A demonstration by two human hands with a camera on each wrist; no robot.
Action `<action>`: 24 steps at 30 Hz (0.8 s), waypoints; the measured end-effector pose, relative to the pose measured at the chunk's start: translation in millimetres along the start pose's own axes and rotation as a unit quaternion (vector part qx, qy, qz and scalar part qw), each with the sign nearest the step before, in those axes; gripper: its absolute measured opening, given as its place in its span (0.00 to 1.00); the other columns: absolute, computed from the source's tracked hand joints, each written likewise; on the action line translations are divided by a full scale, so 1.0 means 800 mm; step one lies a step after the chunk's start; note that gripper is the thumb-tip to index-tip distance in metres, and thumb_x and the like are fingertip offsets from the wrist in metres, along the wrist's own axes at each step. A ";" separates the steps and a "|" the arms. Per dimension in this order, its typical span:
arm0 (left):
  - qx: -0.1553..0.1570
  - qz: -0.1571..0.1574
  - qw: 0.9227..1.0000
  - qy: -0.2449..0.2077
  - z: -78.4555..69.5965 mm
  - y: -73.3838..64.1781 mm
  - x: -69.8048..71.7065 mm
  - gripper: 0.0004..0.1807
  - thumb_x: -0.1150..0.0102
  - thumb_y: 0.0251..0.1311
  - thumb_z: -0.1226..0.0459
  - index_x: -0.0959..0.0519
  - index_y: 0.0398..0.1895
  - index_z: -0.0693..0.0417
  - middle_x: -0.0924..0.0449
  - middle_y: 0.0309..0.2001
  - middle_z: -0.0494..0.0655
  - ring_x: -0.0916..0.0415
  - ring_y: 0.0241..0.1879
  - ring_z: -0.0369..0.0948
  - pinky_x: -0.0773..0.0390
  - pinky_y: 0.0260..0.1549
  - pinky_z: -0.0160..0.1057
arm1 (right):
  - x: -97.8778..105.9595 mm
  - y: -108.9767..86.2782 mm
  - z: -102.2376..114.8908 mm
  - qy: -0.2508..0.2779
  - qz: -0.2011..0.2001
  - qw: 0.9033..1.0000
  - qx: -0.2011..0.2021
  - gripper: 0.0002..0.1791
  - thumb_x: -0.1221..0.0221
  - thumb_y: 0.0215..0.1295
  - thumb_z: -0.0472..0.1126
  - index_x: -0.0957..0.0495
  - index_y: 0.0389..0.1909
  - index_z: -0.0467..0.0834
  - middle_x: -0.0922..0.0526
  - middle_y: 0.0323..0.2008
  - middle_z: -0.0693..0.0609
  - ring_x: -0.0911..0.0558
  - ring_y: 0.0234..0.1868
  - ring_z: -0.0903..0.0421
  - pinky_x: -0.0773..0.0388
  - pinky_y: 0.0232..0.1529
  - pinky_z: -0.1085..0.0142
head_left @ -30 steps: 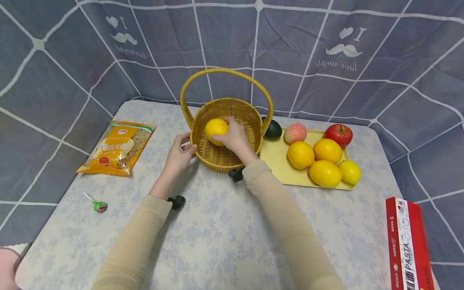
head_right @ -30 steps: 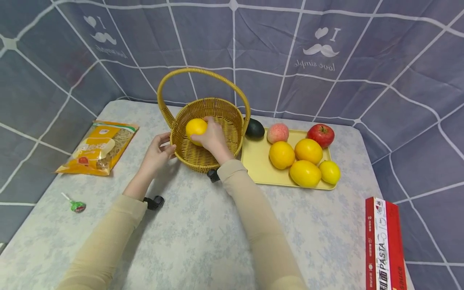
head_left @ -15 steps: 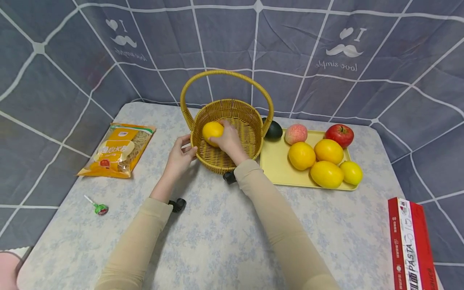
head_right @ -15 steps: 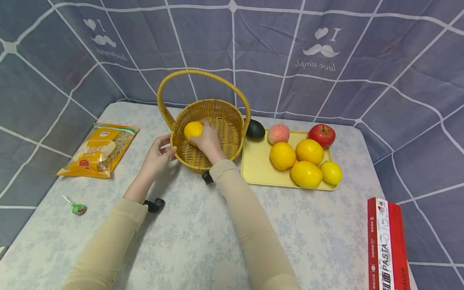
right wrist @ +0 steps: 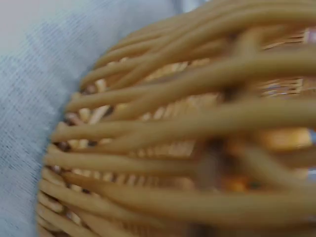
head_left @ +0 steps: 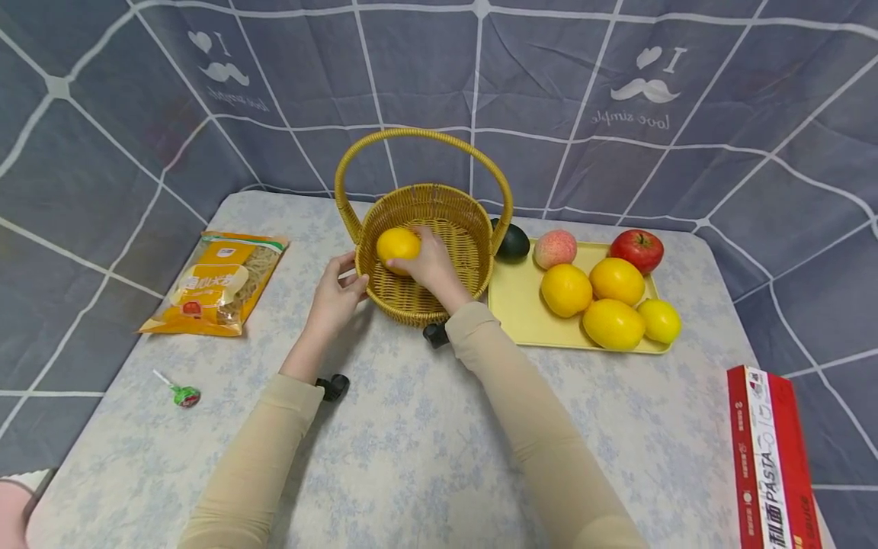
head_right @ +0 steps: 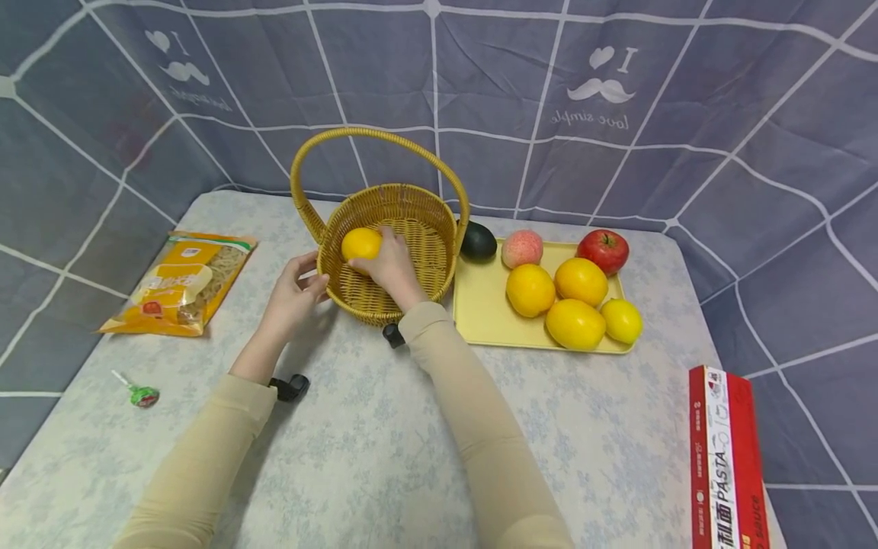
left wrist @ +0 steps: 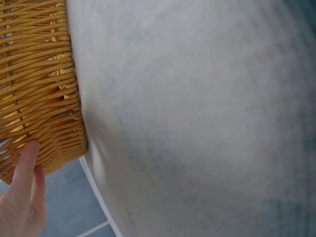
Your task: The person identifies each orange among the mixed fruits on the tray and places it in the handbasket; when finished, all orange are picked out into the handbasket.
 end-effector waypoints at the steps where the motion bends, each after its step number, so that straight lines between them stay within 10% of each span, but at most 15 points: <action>1: 0.000 0.000 1.000 -0.001 0.000 0.000 0.000 0.32 0.53 0.75 0.64 0.50 0.78 0.51 0.45 0.74 0.54 0.37 0.71 0.49 0.23 0.63 0.48 | 0.002 -0.001 0.001 -0.001 0.001 1.000 0.001 0.46 0.30 0.59 0.50 0.41 0.73 0.41 0.34 0.70 0.40 0.33 0.69 0.45 0.32 0.72 0.54; 15: 0.007 0.000 1.000 -0.007 0.000 -0.004 0.003 0.32 0.53 0.75 0.63 0.50 0.78 0.50 0.46 0.75 0.52 0.39 0.71 0.49 0.24 0.64 0.49 | 0.091 -0.089 0.006 0.033 -0.011 0.996 0.077 0.31 0.35 0.65 0.50 0.29 0.67 0.47 0.25 0.65 0.50 0.29 0.67 0.51 0.28 0.67 0.56; 24: 0.004 0.003 1.000 -0.004 0.000 -0.002 0.000 0.33 0.53 0.75 0.62 0.51 0.79 0.47 0.47 0.76 0.51 0.40 0.72 0.49 0.24 0.64 0.50 | 0.156 -0.146 -0.060 0.064 -0.047 0.995 0.063 0.26 0.34 0.65 0.45 0.26 0.62 0.42 0.22 0.61 0.46 0.25 0.63 0.48 0.25 0.66 0.50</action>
Point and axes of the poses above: each hand's wrist, its own y-axis towards the middle knuckle, its own x-axis out of the back of the hand, z = x × y, the point moved 10 cm from there along y, towards the middle knuckle
